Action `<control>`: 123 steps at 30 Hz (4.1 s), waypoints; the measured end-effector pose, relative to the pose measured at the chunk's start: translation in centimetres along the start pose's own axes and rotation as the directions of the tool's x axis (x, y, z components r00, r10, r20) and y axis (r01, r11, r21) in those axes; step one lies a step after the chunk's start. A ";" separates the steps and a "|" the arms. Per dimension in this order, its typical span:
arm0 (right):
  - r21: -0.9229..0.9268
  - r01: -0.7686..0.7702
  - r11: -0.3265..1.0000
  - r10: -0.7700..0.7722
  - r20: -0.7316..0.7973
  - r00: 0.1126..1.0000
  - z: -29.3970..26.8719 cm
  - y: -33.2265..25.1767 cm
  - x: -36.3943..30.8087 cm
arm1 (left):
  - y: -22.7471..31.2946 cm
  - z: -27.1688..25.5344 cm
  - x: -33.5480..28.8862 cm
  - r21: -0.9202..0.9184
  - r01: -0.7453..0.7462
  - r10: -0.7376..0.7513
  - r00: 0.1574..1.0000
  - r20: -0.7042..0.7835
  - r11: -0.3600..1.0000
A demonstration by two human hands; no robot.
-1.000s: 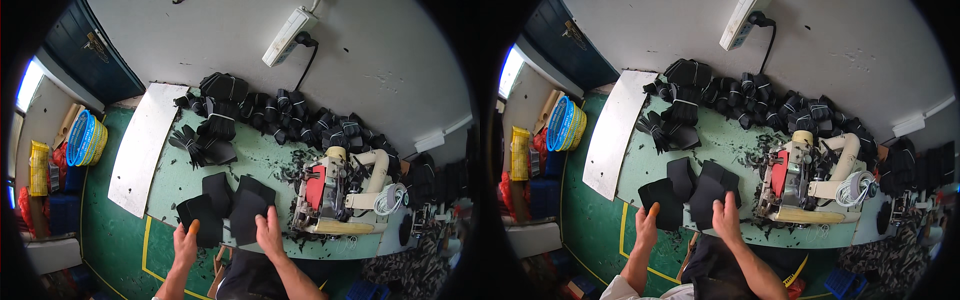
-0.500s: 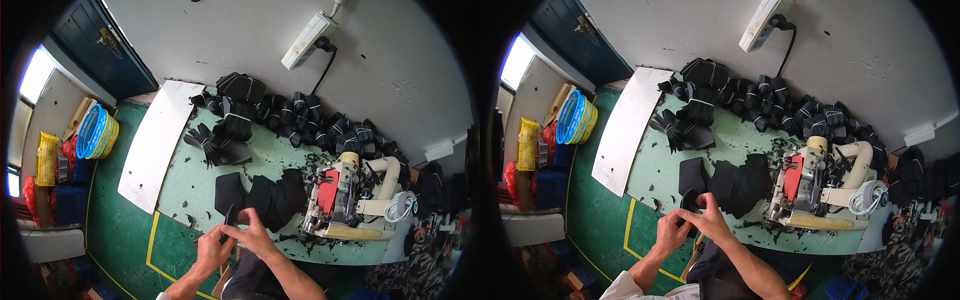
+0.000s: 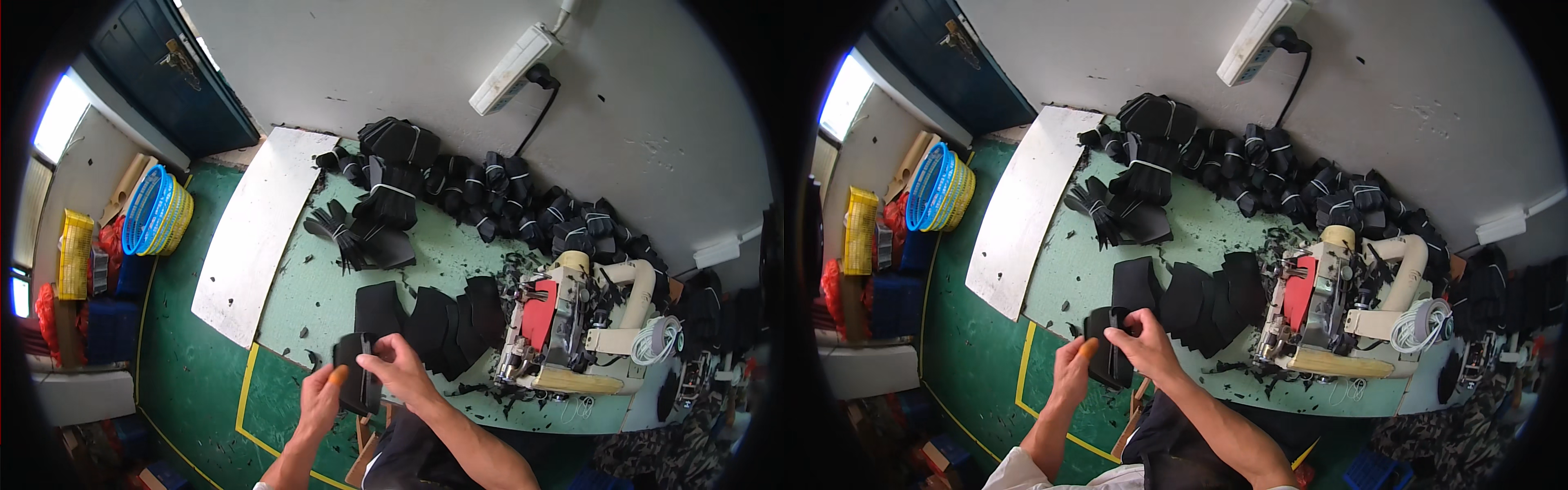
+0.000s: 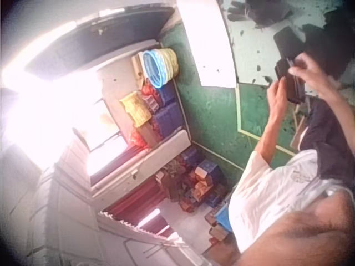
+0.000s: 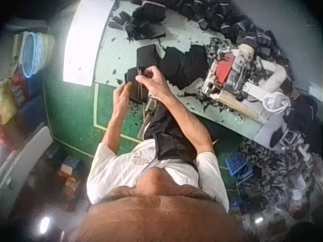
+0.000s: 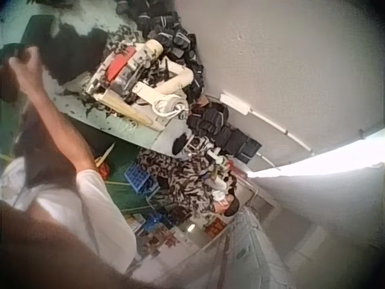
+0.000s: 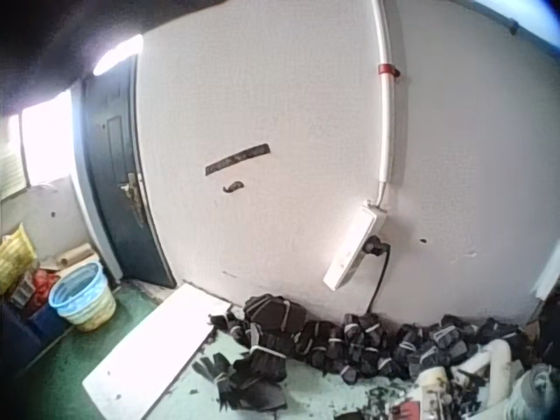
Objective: The person thins the edges of black shoe components using a skiving machine, producing skived scraps as a byproduct.
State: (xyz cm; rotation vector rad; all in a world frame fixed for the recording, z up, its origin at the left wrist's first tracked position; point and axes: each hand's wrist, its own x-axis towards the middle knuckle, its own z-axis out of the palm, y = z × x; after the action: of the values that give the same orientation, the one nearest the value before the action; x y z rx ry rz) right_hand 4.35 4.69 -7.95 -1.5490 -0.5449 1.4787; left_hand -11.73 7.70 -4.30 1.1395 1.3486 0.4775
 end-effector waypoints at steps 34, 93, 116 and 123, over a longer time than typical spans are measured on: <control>-0.803 0.171 0.570 -0.473 -0.151 0.868 0.5 -0.6 5.1 | -2.1 2.9 8.6 0.655 -0.090 0.249 0.957 -0.152 0.750; 0.826 0.277 0.491 0.066 -0.352 0.934 -15.0 1.6 -19.0 | 13.8 24.6 0.5 0.548 -0.531 -0.191 0.582 0.790 0.647; 0.762 0.568 0.312 0.052 -0.611 0.790 -14.8 3.0 -17.1 | 15.3 29.0 -0.2 0.696 -0.621 -0.139 0.702 0.698 0.360; 0.743 0.595 0.306 0.063 -0.639 0.766 -14.5 2.9 -17.1 | 13.9 26.5 1.6 0.580 -0.552 -0.138 0.642 0.754 0.599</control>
State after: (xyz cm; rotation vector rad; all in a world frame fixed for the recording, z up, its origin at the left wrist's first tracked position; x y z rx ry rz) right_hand 14.13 -14.97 -2.63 -0.7458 0.4002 0.6539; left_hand 17.49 5.42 2.11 1.9836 0.5978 -0.4987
